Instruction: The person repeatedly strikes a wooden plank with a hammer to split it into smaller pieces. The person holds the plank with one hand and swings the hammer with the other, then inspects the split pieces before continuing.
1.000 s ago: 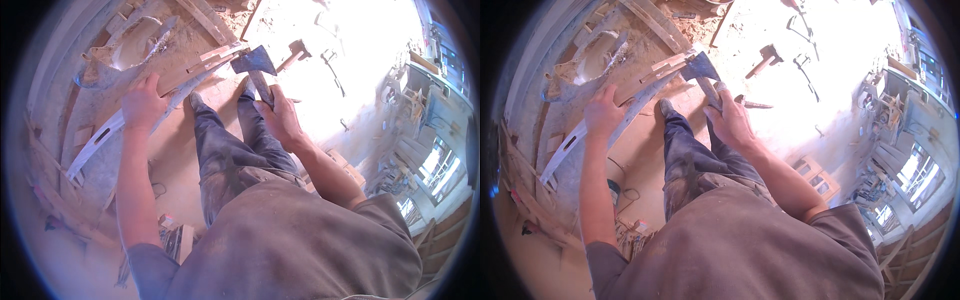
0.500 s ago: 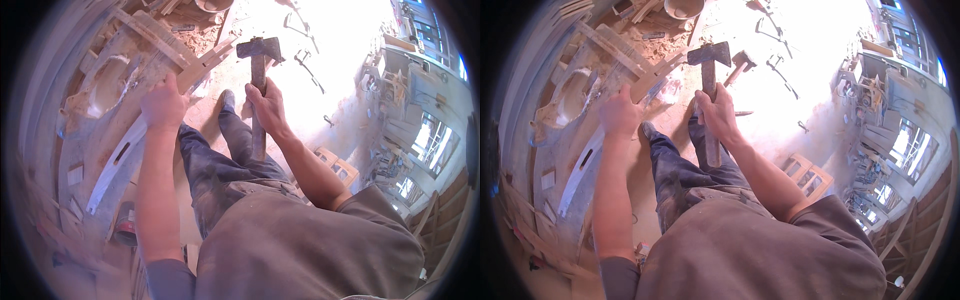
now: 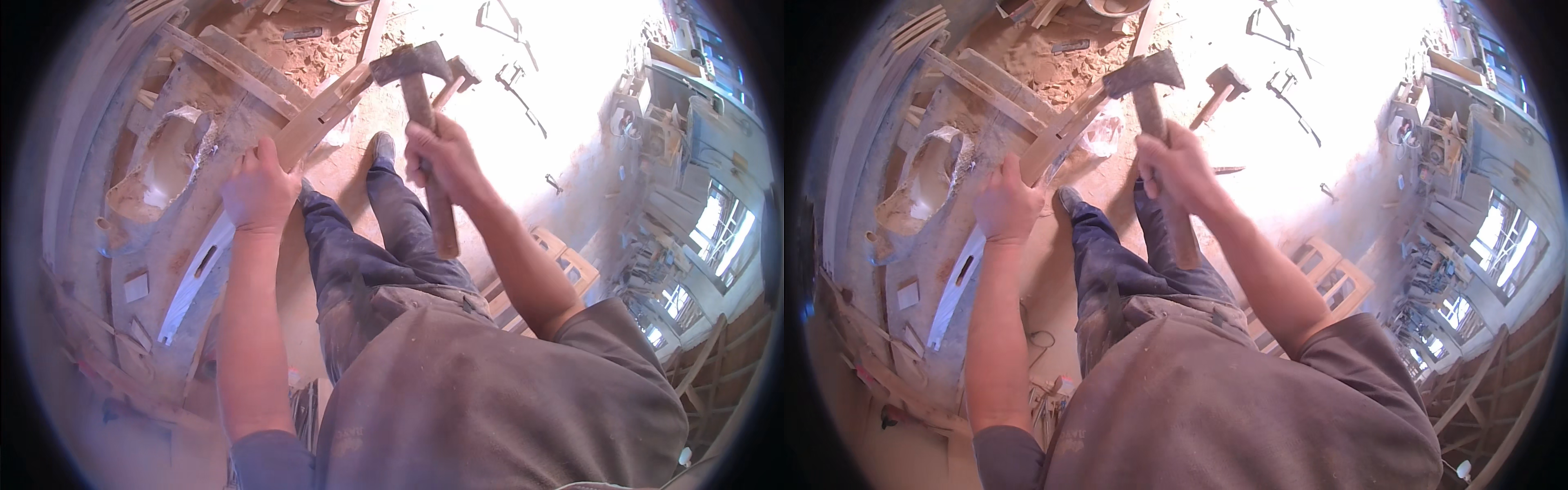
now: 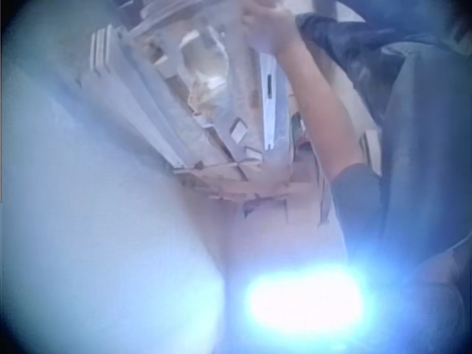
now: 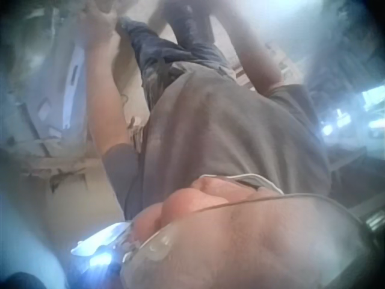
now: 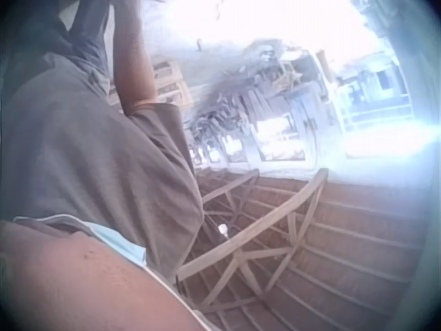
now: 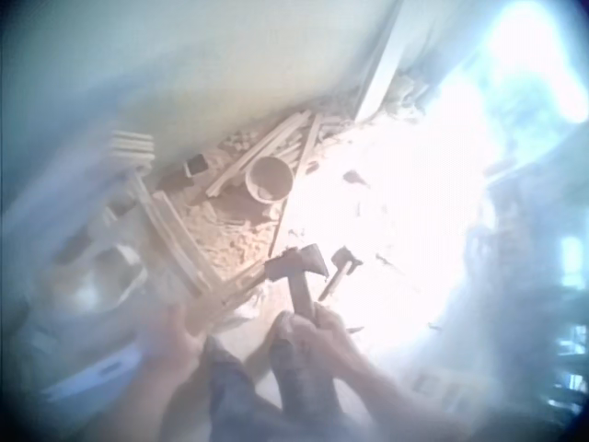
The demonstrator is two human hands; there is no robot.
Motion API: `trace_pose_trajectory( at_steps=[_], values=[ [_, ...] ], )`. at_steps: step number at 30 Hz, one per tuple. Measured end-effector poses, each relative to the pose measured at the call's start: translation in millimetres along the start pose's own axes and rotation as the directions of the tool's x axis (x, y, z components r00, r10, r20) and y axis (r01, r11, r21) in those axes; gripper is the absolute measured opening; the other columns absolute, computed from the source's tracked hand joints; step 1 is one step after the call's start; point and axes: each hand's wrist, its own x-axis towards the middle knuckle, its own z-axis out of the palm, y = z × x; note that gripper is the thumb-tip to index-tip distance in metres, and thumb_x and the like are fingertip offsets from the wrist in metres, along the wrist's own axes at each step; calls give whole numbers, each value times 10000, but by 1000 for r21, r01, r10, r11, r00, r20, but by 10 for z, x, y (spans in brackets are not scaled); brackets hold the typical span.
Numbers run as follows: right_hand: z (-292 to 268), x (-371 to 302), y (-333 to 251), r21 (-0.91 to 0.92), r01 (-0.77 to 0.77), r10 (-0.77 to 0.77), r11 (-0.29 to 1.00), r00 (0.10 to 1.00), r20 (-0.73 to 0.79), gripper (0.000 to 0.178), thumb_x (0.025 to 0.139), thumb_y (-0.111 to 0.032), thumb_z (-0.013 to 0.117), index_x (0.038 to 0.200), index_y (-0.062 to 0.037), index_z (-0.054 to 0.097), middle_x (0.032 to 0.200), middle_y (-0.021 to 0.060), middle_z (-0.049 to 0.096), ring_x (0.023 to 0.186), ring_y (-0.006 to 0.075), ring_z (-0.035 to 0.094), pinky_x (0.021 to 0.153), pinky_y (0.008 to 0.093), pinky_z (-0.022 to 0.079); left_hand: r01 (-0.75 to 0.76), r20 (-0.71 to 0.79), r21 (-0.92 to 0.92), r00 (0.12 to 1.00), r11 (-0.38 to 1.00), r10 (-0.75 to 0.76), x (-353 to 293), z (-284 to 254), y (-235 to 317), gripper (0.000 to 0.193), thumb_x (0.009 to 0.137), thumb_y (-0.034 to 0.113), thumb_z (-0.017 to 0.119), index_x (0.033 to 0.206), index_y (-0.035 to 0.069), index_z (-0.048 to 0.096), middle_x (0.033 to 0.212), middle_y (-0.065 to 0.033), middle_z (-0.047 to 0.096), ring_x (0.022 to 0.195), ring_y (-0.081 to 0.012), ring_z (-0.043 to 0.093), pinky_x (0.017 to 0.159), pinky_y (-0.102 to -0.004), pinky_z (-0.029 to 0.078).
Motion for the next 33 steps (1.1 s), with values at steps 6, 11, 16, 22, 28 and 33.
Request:
trace_pose_trajectory(
  at_steps=[6,11,16,22,28,33],
  values=[
    [-160,108,-81,-31,228,-227,973,932,-282,187,1081,-197,553,1095,-12,572,733,51,589,552,137,565,494,292,476,12,15,52,1000,999,-13,-27,4,60,523,706,372,928,1016,122,589,958,-89,722,894,-303,736,711,-435,617],
    [-126,29,-228,-469,-57,46,881,998,-33,271,1052,-245,609,1043,19,544,765,105,618,630,183,599,591,375,500,-17,-30,38,999,999,18,-61,49,34,519,698,350,931,1012,124,584,961,-84,723,893,-302,731,724,-437,620],
    [-206,25,-304,47,73,-58,996,963,-265,262,1092,-279,583,1054,-19,565,713,67,606,528,168,575,505,301,457,-18,-8,2,1000,1000,18,-70,74,-19,528,703,314,927,1073,112,610,964,-117,732,880,-330,732,733,-447,613],
    [-444,-66,-442,91,260,-176,961,833,-525,259,1100,-257,571,956,-44,594,732,76,611,552,182,590,507,306,467,23,23,-41,999,999,-22,-31,1,-10,516,723,275,917,1107,99,620,930,-140,735,864,-368,729,736,-472,606],
    [-37,124,45,-456,21,-38,890,999,-29,282,1061,-288,615,1017,-19,543,745,80,600,606,165,599,518,339,491,-37,-33,-17,999,999,37,-28,89,-36,467,739,326,913,1019,111,607,924,-113,729,867,-336,732,707,-467,610],
    [-268,167,-233,-171,-30,10,985,993,-116,265,1076,-255,593,1077,9,568,712,52,603,541,139,592,487,309,485,-5,6,38,1000,999,5,-65,27,-32,453,747,352,909,972,113,596,912,-102,719,866,-313,730,702,-455,612]
  ],
)
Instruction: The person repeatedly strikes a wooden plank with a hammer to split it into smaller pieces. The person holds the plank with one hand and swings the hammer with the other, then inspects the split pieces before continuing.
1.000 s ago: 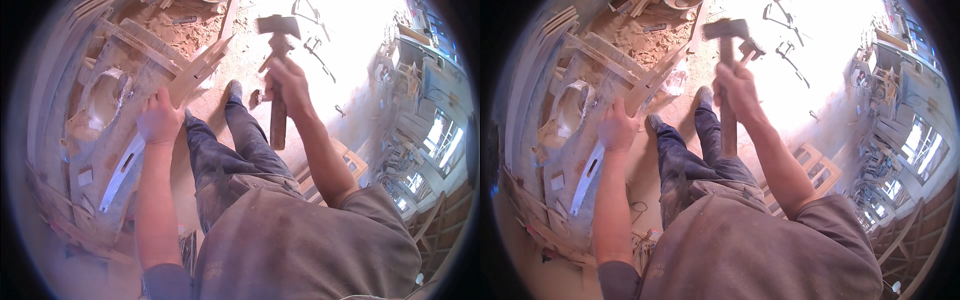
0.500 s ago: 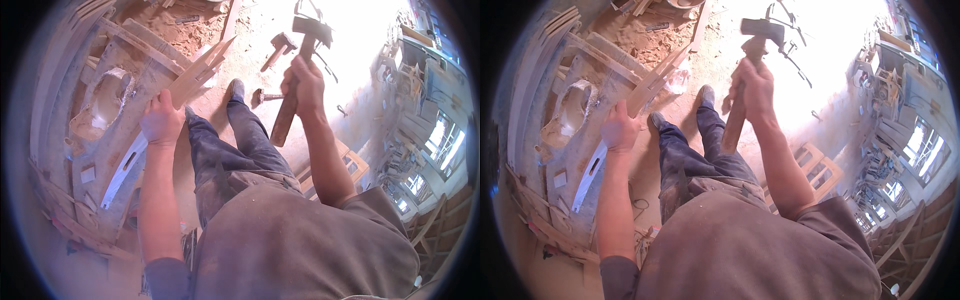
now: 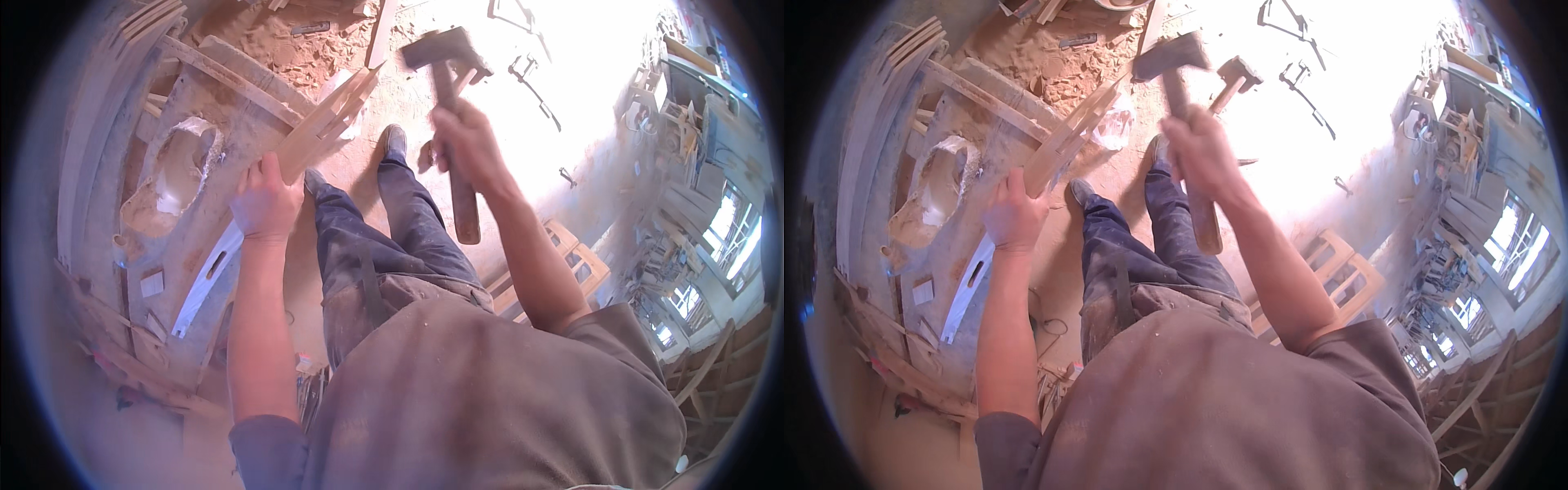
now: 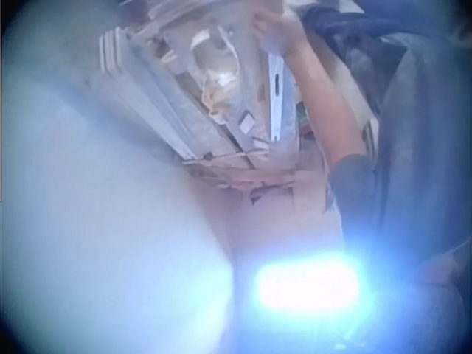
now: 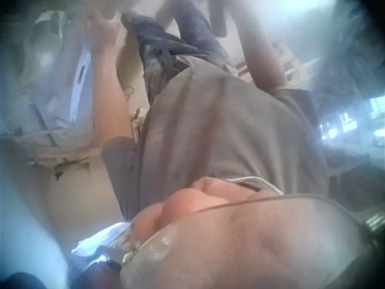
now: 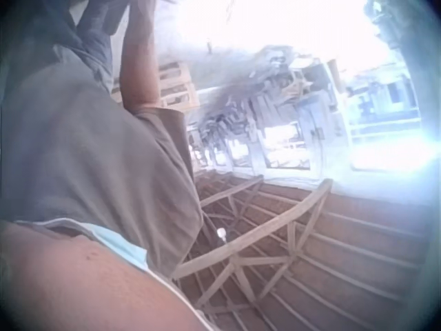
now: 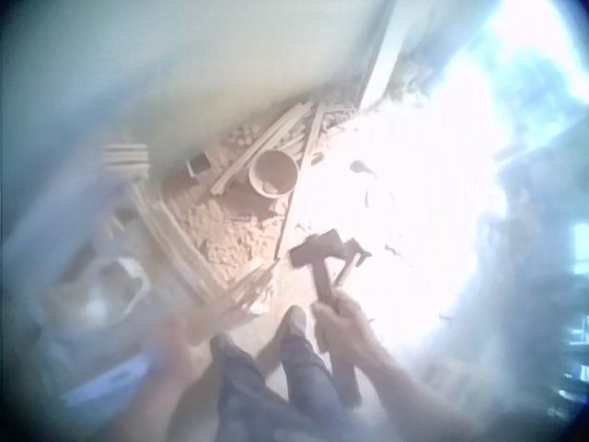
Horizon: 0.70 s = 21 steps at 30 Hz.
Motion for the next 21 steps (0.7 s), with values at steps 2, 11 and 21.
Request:
trace_pose_trajectory(
  at_steps=[2,11,21],
  values=[
    [-53,-46,-205,235,112,-60,965,974,-219,252,1084,-261,558,1006,-23,537,659,42,581,476,141,568,465,291,481,-2,-27,-15,1000,1000,1,-23,1,6,448,751,348,907,972,112,597,907,-103,716,866,-313,729,701,-455,611],
    [219,-95,85,-187,-15,37,982,993,114,218,1015,-218,638,955,-35,536,732,59,630,525,153,610,485,330,492,-4,21,-61,1000,998,5,17,-7,-56,510,730,296,914,1106,110,624,921,-137,727,846,-371,731,700,-488,598],
    [60,-119,529,2,-140,140,990,990,-2,206,1049,-214,609,982,-21,580,773,89,658,558,128,574,532,288,481,43,25,-54,999,998,-42,-304,20,-201,480,751,371,913,1024,95,630,918,-129,733,840,-358,736,716,-475,609]
  ],
)
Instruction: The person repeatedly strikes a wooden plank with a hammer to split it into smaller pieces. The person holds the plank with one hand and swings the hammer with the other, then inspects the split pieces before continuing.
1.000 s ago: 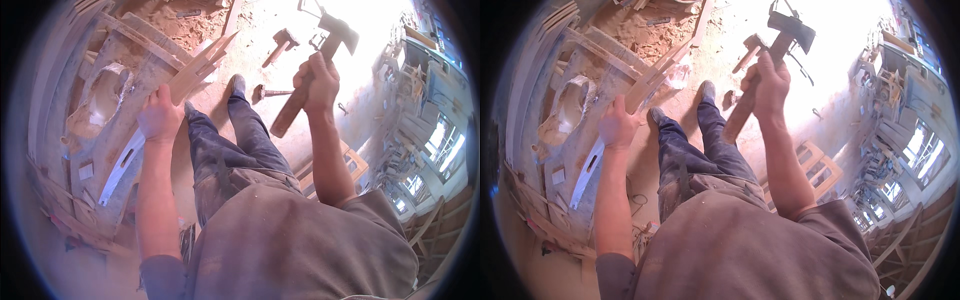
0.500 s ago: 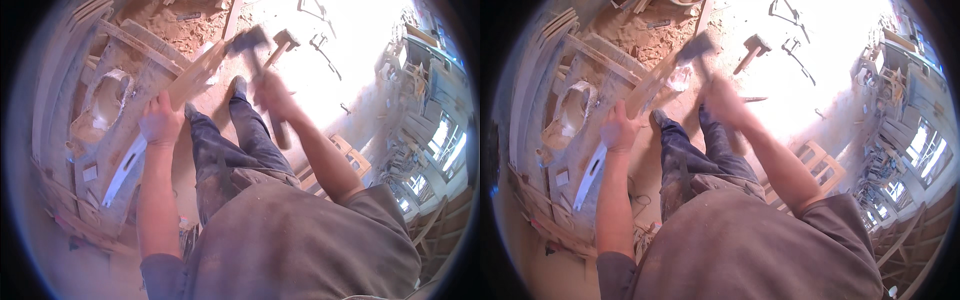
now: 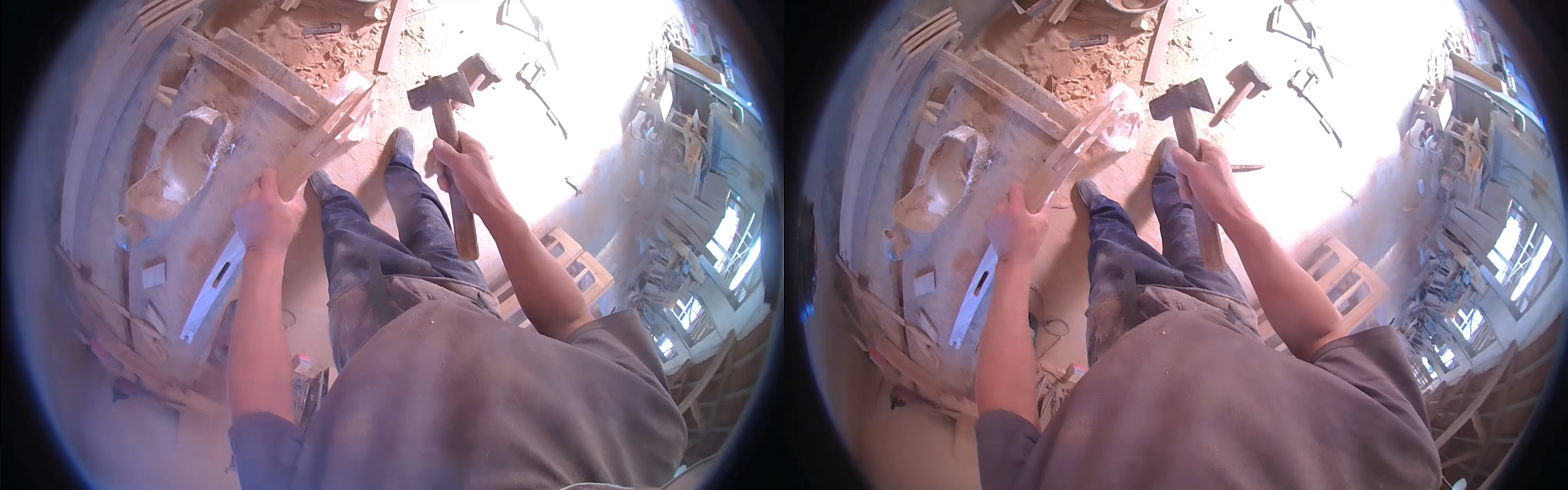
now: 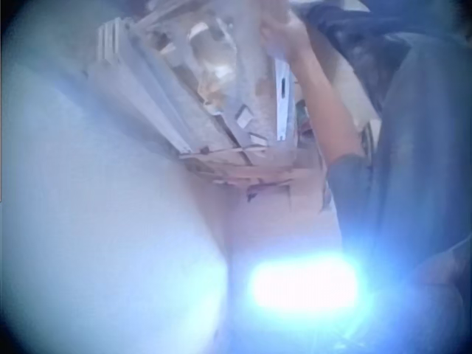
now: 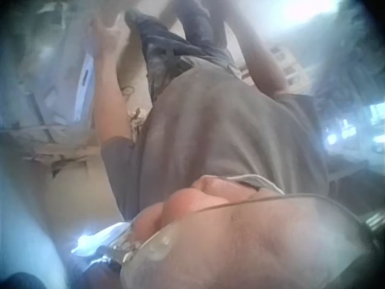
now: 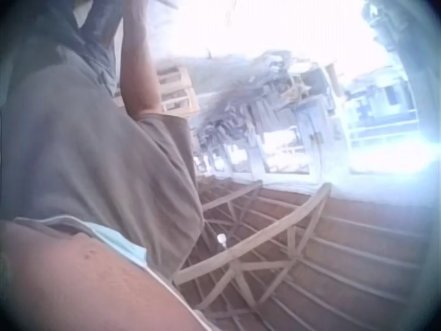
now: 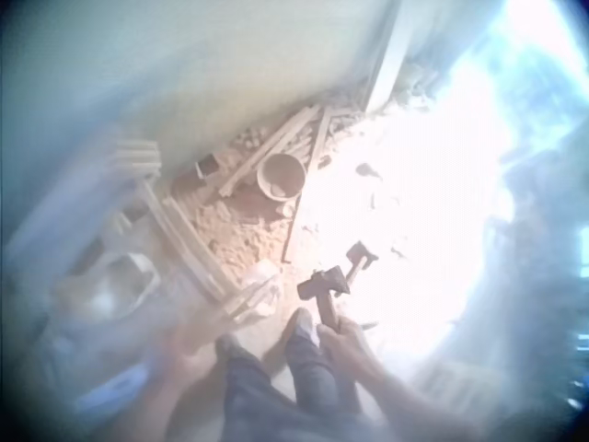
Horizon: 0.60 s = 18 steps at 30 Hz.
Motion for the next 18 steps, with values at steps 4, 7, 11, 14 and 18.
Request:
trace_pose_trajectory(
  at_steps=[4,7,11,14,18],
  values=[
    [-65,75,-50,64,28,-26,998,999,-26,258,1063,-244,626,1031,8,577,734,57,602,529,141,571,488,314,466,12,5,10,1000,1000,-12,158,-6,153,505,728,384,929,1004,98,617,903,-125,732,815,-350,735,710,-470,609],
    [-112,43,-401,84,122,-113,989,988,-101,288,1092,-294,585,1073,-7,602,721,57,610,517,141,545,511,289,449,18,20,-21,1000,1000,-18,189,33,180,515,712,383,937,992,103,608,900,-117,732,825,-338,737,712,-462,609],
    [26,49,-602,177,409,-337,895,881,-333,261,1103,-256,541,1095,0,591,740,59,614,581,143,586,513,306,476,23,31,9,999,1000,-23,198,6,205,517,690,372,945,984,113,607,892,-103,732,865,-312,740,713,-450,613],
    [204,90,-312,-244,258,-285,935,955,-81,189,1089,-194,549,1077,-5,562,740,64,612,603,140,602,525,315,475,1,-36,-15,999,1000,-2,176,74,162,521,672,371,951,975,118,610,879,-97,730,885,-296,739,707,-447,615],
    [128,35,-604,-247,131,-140,960,990,-22,209,1080,-196,528,1077,6,582,681,27,543,534,124,536,515,303,454,23,-11,9,1000,1000,-23,156,61,162,519,669,385,949,961,119,612,869,-97,727,870,-297,737,704,-444,616]
  ],
)
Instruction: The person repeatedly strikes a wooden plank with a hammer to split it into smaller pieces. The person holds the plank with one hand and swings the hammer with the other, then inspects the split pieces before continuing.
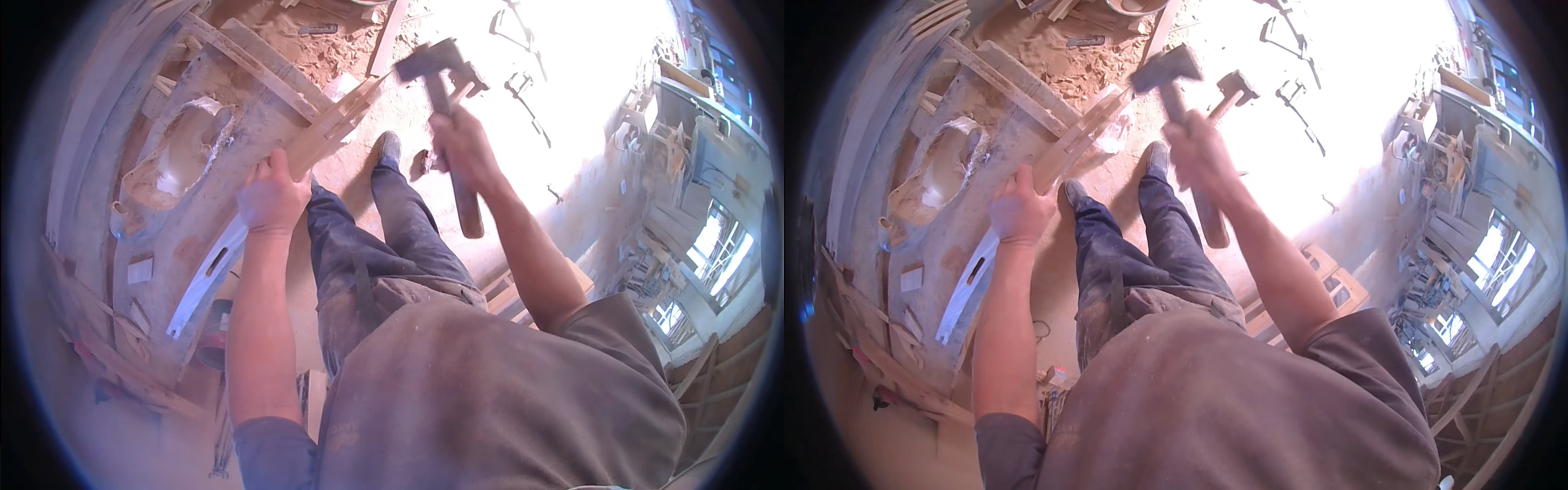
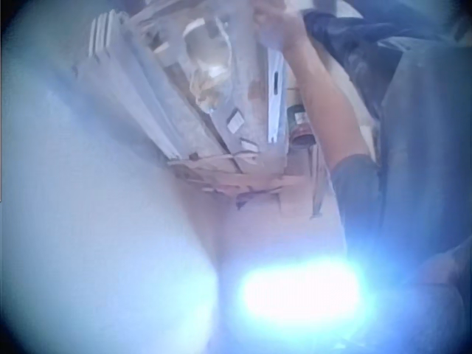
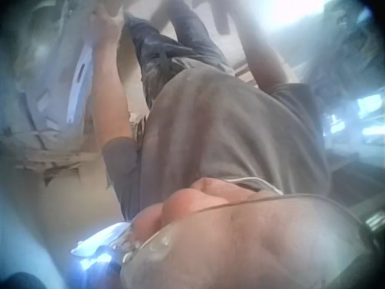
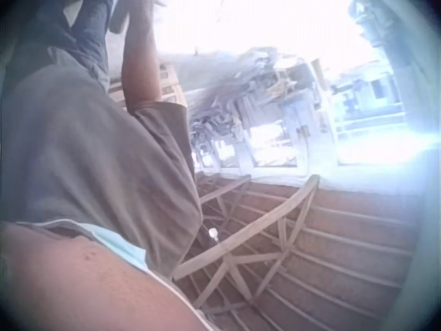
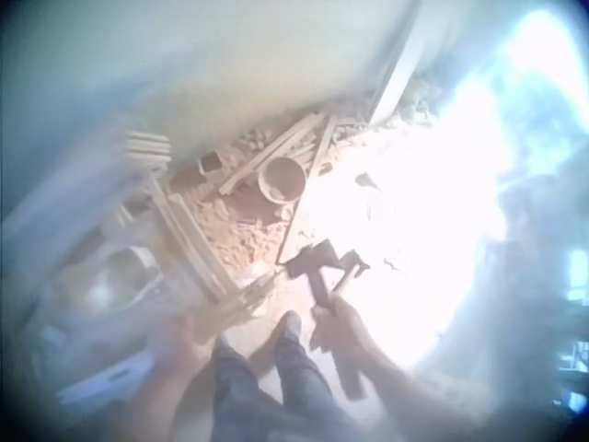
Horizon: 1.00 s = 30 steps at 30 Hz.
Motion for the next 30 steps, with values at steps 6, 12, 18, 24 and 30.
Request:
trace_pose_trajectory(
  at_steps=[6,12,18,24,30],
  values=[
    [25,167,281,127,198,-181,972,974,-137,250,1065,-218,553,1098,26,597,762,68,600,563,170,584,540,347,509,-21,-25,33,999,999,22,42,54,7,487,691,386,931,934,124,600,853,-93,721,844,-295,736,685,-433,615],
    [-136,158,-102,271,46,-17,962,994,-107,237,1067,-234,541,1012,-3,542,674,56,561,543,166,583,473,362,499,-28,-38,21,999,999,29,18,4,-19,500,683,363,937,953,121,593,852,-90,720,820,-297,733,682,-431,615],
    [83,137,120,-218,57,-29,974,991,127,259,1064,-230,565,1008,23,550,760,96,609,616,222,648,487,374,534,-28,-2,19,1000,999,28,24,6,-27,523,670,355,949,975,119,595,874,-98,719,860,-298,733,700,-431,619],
    [52,94,30,394,156,-47,906,961,-272,221,1052,-194,567,1014,23,545,734,80,600,509,180,598,478,337,548,-18,-7,6,1000,1000,18,12,-19,3,516,679,359,942,982,122,598,877,-96,720,853,-295,735,688,-442,619],
    [133,-25,-6,-289,40,-13,957,995,97,245,1034,-223,625,1034,7,543,735,162,662,692,268,686,625,422,527,-12,14,17,1000,1000,12,-22,-27,-43,509,682,353,933,989,128,595,881,-94,723,845,-298,734,676,-446,616]
  ],
)
